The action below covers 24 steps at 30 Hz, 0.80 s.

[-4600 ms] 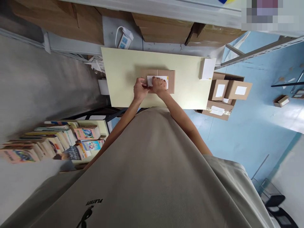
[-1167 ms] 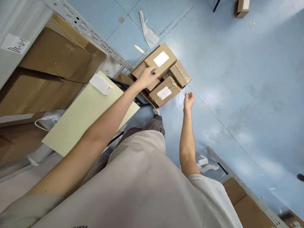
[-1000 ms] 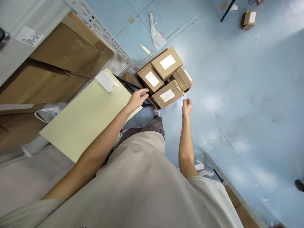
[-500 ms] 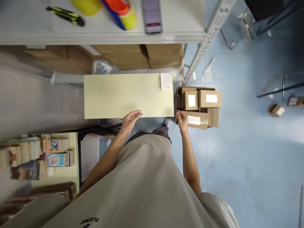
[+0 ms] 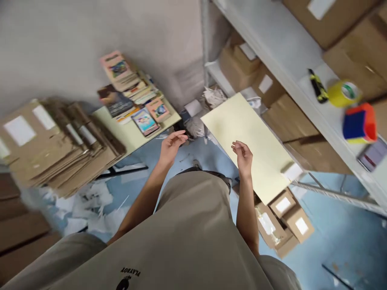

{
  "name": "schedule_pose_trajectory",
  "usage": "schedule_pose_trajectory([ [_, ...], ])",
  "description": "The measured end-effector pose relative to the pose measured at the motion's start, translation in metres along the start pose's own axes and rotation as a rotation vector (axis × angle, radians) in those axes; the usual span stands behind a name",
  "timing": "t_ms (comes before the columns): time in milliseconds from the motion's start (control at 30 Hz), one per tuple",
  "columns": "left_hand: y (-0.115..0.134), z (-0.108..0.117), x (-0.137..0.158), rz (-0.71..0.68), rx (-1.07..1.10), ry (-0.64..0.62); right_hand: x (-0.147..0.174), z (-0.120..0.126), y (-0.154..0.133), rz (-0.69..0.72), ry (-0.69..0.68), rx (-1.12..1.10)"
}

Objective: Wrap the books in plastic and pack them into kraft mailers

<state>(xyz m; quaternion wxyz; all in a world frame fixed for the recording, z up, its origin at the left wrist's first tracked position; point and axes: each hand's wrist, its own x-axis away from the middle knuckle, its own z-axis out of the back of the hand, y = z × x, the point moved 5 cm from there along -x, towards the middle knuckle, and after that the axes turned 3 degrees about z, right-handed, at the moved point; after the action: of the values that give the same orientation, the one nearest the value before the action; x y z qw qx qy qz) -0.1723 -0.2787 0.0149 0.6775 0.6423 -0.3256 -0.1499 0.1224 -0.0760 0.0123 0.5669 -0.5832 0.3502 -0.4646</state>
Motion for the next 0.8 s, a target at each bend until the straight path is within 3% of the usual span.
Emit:
schedule_pose_trajectory([
  [133, -0.002, 0.099, 0.002, 0.009, 0.076, 0.243, -0.021, -0.118, -0.017, 0.005, -0.243, 0.041],
  [267, -0.014, 0.154, 0.015, 0.067, 0.163, 0.420, -0.027, -0.208, -0.025, -0.017, -0.464, 0.104],
  [533, -0.023, 0.198, 0.012, 0.143, 0.236, 0.607, -0.056, -0.334, -0.026, -0.024, -0.792, 0.142],
  [667, -0.008, 0.214, -0.022, 0.136, 0.199, 0.630, -0.084, -0.394, -0.021, -0.016, -0.866, 0.136],
  [800, 0.017, 0.227, -0.078, 0.081, 0.148, 0.629, -0.118, -0.455, -0.019, 0.031, -0.913, 0.092],
])
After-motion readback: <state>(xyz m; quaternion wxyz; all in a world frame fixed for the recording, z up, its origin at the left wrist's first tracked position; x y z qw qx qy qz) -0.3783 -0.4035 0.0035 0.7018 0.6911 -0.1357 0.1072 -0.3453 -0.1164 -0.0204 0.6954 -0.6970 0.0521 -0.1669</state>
